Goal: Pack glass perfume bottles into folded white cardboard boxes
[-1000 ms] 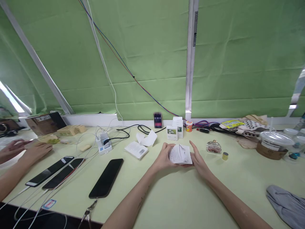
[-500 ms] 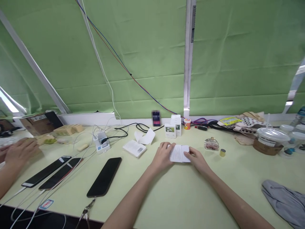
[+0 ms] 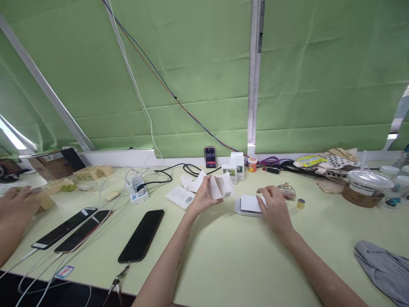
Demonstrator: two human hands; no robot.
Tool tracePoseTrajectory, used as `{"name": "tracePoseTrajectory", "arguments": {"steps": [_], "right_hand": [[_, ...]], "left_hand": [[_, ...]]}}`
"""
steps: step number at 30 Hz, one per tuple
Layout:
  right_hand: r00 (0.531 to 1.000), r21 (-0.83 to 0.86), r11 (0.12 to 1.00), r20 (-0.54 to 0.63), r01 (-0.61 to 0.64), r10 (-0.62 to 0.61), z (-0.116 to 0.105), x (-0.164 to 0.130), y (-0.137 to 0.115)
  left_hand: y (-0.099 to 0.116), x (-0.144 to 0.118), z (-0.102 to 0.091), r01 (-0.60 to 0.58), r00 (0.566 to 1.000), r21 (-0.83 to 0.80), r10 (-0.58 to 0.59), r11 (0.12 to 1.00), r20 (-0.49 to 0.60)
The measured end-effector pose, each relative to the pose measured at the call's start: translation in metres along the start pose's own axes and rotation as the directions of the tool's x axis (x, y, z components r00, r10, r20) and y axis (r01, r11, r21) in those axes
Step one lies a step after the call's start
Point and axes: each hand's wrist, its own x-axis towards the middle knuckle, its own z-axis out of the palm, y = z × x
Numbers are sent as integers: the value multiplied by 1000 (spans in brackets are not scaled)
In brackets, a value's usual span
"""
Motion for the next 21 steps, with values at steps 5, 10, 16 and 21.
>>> {"name": "tracePoseTrajectory", "arguments": {"steps": [5,10,16,21], "right_hand": [[967,187,958,96,217,-237,21,-16,-28],[945,30,947,59,321,-322,35,-22,-27],[925,-81,926,-65,368,-374,40,-21,-30],[931,-61,933,-74,354,-358,42,-20,-31]], "left_hand": [[7,-10,37,318,933,-768,-330,556,147],[16,-19,64,508,816,-847,-403,157,415],[26,-21,75,478,709,-875,-556,-73,434],[26,-24,77,451,695,-891,-606,-49,386]]}}
